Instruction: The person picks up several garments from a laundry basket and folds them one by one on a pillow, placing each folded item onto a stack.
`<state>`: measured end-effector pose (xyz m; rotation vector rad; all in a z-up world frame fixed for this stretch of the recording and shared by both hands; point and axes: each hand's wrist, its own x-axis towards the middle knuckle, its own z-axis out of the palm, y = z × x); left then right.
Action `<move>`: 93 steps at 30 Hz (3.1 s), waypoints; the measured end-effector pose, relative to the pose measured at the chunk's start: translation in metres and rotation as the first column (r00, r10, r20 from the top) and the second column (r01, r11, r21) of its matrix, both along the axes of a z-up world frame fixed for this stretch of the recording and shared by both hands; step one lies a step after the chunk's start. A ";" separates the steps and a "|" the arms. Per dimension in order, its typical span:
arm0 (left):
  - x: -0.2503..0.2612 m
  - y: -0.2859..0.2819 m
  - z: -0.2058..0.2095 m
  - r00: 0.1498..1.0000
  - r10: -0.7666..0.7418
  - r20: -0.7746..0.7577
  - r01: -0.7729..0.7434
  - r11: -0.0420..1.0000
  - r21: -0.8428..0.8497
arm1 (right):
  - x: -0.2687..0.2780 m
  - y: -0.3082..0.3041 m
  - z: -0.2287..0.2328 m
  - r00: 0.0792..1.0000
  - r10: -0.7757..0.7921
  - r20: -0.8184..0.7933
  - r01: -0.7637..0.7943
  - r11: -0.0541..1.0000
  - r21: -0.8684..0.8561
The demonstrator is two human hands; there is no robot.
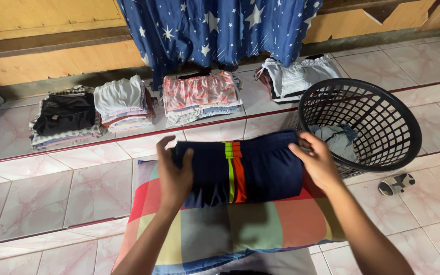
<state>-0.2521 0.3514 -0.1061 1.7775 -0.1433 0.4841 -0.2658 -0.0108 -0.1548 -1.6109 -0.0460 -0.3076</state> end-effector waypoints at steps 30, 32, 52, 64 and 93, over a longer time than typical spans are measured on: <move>0.033 0.033 -0.078 0.671 -0.041 -0.740 0.428 0.836 0.343 | 0.020 0.007 -0.085 0.689 0.100 -0.717 -0.174 0.984 -0.030; 0.033 0.033 -0.085 0.611 -0.090 -0.786 0.389 0.899 0.200 | 0.019 0.017 -0.074 0.650 0.151 -0.744 -0.174 0.984 0.048; 0.056 0.037 -0.081 0.533 -0.644 -0.549 0.213 0.730 -0.649 | 0.045 0.014 -0.056 0.690 0.517 -0.507 -0.197 0.808 0.555; 0.196 0.046 -0.090 0.787 -0.578 -0.216 0.382 0.732 -0.564 | 0.198 0.033 -0.040 0.756 0.483 -0.442 -0.261 0.841 0.473; 0.376 0.074 -0.179 0.879 -0.432 -0.202 0.293 0.823 -0.486 | 0.414 0.053 -0.133 0.929 0.185 -0.320 -0.159 0.982 0.104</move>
